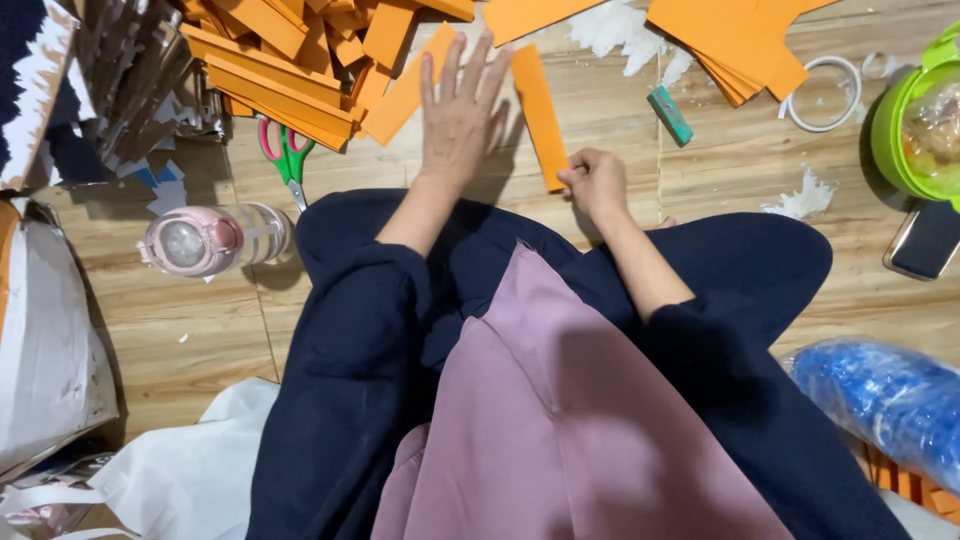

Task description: Folding orange paper strips into smaller rectangular shapes and sharpening the creases with a tool while sitting on the floor.

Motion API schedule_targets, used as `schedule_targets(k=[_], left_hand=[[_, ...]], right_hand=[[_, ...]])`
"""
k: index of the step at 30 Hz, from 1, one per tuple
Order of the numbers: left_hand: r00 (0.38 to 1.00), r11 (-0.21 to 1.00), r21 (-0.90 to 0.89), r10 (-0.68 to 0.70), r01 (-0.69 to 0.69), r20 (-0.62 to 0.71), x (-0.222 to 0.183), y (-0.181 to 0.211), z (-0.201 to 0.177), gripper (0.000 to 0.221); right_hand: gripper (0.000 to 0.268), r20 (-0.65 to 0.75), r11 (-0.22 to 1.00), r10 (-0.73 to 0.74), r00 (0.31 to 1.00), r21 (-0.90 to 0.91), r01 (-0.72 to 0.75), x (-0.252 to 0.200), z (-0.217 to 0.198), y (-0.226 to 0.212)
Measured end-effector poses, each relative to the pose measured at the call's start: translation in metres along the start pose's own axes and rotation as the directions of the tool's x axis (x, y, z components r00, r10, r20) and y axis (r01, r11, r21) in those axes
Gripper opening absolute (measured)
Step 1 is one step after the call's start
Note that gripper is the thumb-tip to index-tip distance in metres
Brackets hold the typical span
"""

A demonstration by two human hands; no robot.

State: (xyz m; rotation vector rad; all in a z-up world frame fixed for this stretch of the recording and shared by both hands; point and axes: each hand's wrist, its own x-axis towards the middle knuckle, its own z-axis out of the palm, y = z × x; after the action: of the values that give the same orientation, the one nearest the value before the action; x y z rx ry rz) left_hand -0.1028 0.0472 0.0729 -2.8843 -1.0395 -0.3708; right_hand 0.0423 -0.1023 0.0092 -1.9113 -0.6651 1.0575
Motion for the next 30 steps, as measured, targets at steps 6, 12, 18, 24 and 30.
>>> schedule_targets(k=[6,12,18,24,30], left_hand=[[0.954,0.983,-0.181,0.049,0.006,0.295,-0.017,0.041,0.074,0.061],[0.902,0.996,-0.081,-0.006,0.046,0.431,-0.018,0.045,0.089,0.082],[0.815,0.995,-0.096,0.032,0.030,0.578,-0.007,0.039,0.068,0.125],[0.767,0.984,-0.096,-0.053,0.148,0.639,-0.003,0.043,0.077,0.128],[0.780,0.979,-0.130,-0.043,0.158,0.624,-0.001,0.042,0.071,0.128]], right_hand=[[0.014,-0.048,0.967,0.238,0.970,0.102,-0.232,-0.003,0.020,-0.012],[0.023,-0.065,0.841,-0.055,0.996,-0.540,0.011,0.000,0.019,-0.021],[0.041,-0.193,0.522,-0.517,0.834,-0.843,0.128,0.022,-0.041,-0.054],[0.006,-0.128,0.516,-0.488,0.863,-0.840,0.168,0.044,-0.065,-0.013],[0.024,0.386,0.181,-0.612,0.691,-0.781,0.597,-0.005,-0.009,-0.033]])
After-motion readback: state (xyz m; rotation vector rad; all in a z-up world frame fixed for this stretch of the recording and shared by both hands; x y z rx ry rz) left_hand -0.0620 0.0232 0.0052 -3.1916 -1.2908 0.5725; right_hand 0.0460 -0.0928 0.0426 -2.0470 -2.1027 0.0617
